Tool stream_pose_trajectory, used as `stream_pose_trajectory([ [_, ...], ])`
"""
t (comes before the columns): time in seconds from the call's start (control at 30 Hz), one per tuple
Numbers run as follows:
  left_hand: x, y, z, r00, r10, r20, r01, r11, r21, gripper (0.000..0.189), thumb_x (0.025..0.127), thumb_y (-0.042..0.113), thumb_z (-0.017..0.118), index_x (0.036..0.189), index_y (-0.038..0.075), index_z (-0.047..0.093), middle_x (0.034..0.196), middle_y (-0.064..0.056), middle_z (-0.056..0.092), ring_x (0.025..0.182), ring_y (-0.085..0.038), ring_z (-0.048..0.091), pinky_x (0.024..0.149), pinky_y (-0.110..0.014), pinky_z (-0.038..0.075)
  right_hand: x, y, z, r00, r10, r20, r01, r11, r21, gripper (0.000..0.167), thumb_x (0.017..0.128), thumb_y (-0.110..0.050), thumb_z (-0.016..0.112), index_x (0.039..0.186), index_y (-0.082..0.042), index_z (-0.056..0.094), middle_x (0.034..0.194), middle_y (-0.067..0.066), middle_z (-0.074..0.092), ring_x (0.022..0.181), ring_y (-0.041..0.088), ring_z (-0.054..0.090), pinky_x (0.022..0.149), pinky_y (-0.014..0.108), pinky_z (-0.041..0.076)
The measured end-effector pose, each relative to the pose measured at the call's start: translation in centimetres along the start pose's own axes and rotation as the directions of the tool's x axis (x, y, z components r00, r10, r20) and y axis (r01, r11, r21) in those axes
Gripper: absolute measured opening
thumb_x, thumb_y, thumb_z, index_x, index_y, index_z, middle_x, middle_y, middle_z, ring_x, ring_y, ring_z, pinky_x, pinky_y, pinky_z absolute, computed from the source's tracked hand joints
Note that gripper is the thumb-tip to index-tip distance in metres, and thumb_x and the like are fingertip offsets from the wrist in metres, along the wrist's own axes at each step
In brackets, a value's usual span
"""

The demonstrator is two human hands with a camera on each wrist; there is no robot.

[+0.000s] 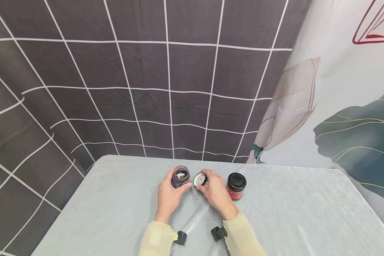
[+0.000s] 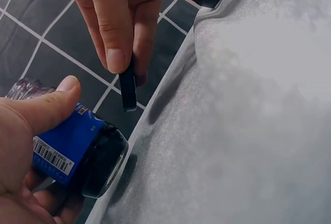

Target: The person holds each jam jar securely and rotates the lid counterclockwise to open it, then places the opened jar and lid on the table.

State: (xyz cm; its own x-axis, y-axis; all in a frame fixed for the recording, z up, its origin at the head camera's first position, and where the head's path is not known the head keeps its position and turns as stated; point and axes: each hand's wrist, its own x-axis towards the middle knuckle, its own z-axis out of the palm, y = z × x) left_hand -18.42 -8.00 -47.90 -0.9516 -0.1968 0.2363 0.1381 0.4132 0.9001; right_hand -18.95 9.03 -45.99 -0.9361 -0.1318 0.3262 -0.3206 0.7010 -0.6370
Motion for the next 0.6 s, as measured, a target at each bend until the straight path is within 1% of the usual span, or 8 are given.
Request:
stream_pose_trajectory([
  [0.1,0.01,-0.01,0.01,1.000,-0.013,0.004,0.013,1.000,-0.001,0.073,0.073,0.022,0.090,0.138,0.006,0.058,0.131,-0.013,0.065,0.125,-0.033,0.059,0.107,-0.049,0.041,-0.10,-0.06,0.20,1.000,-0.005,0.001,0.005,1.000,-0.017,0.050,0.079,-0.006,0.083,0.123,0.008,0.062,0.121,0.020,0.065,0.102,0.030,0.066,0.092,0.045,0.052],
  [0.2,0.02,-0.01,0.02,1.000,-0.020,0.005,0.020,1.000,0.004,0.074,0.074,0.023,0.089,0.139,0.006,0.057,0.132,-0.014,0.064,0.126,-0.034,0.058,0.108,-0.049,0.041,-0.18,-0.19,0.39,1.000,0.004,0.006,-0.004,1.000,-0.016,0.050,0.080,-0.004,0.081,0.123,0.010,0.060,0.121,0.022,0.064,0.107,0.033,0.065,0.093,0.046,0.051],
  [0.43,-0.02,-0.06,0.09,1.000,-0.025,0.006,0.025,1.000,-0.003,0.073,0.076,0.022,0.088,0.140,0.006,0.057,0.134,-0.014,0.064,0.127,-0.034,0.057,0.109,-0.050,0.040,-0.39,-0.20,0.87,0.999,0.022,0.036,-0.020,0.999,-0.038,0.049,0.080,0.000,0.079,0.123,0.013,0.058,0.118,0.025,0.063,0.106,0.037,0.063,0.092,0.049,0.051],
  [0.6,-0.06,-0.04,0.07,1.000,-0.026,0.006,0.026,1.000,0.001,0.073,0.076,0.022,0.088,0.140,0.006,0.057,0.134,-0.013,0.064,0.128,-0.033,0.056,0.110,-0.049,0.039,-0.46,-0.21,1.09,0.999,0.023,0.042,-0.021,0.999,-0.037,0.049,0.080,0.002,0.078,0.122,0.012,0.058,0.118,0.024,0.063,0.106,0.038,0.063,0.093,0.050,0.050],
])
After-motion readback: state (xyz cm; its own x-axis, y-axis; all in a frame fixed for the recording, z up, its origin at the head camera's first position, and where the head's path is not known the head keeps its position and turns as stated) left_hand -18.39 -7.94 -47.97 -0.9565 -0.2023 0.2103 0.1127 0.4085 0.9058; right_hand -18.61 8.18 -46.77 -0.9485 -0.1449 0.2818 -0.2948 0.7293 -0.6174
